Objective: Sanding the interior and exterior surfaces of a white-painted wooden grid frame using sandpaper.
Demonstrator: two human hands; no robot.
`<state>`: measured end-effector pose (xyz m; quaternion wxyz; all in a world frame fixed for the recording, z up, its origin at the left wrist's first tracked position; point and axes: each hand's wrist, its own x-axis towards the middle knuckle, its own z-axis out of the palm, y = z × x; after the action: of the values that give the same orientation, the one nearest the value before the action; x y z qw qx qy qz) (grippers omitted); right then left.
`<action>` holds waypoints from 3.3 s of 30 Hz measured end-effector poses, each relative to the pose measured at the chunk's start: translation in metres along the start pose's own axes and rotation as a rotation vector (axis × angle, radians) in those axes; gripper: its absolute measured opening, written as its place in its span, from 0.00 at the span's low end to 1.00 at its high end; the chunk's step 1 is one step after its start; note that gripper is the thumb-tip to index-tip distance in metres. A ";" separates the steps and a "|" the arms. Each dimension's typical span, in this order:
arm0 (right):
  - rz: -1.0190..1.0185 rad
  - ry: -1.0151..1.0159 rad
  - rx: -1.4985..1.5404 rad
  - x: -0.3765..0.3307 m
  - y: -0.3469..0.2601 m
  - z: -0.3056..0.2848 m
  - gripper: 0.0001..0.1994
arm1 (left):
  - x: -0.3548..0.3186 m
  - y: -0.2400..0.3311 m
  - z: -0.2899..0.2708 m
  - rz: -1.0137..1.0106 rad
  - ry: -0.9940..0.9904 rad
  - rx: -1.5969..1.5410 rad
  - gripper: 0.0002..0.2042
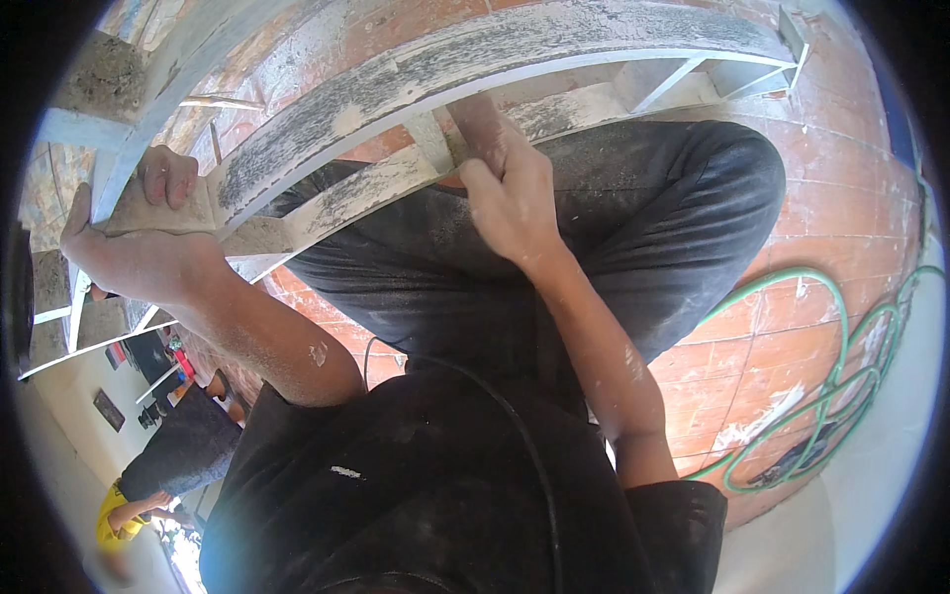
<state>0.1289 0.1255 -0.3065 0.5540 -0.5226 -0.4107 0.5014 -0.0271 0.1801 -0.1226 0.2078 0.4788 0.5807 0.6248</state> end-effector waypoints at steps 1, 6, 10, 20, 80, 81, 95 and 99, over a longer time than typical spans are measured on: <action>0.171 -0.066 0.310 0.002 0.001 0.001 0.16 | 0.000 0.000 0.001 -0.010 -0.003 -0.007 0.17; 0.350 -0.131 0.185 0.009 -0.033 0.006 0.16 | 0.000 -0.002 -0.004 0.023 -0.010 0.023 0.17; 0.401 0.077 0.460 0.009 -0.017 -0.008 0.12 | 0.001 0.000 -0.001 -0.004 -0.011 -0.016 0.17; 0.388 0.004 -0.045 0.014 -0.019 -0.017 0.14 | 0.001 0.000 -0.002 -0.023 0.000 -0.033 0.18; -0.058 0.042 0.100 -0.022 -0.006 0.027 0.20 | -0.005 0.000 -0.005 -0.024 -0.013 -0.053 0.19; 0.061 0.005 0.073 -0.016 -0.012 0.026 0.19 | -0.005 -0.001 -0.007 -0.015 -0.046 -0.047 0.20; 0.082 -0.042 -0.018 0.002 -0.007 0.005 0.18 | 0.004 -0.007 -0.011 -0.007 -0.122 -0.178 0.19; -0.097 0.040 -0.054 -0.020 -0.017 0.021 0.18 | 0.000 0.000 -0.006 -0.032 -0.008 -0.080 0.19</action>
<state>0.1077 0.1101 -0.2859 0.5715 -0.5267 -0.4377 0.4521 -0.0319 0.1768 -0.1224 0.2389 0.4633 0.5621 0.6421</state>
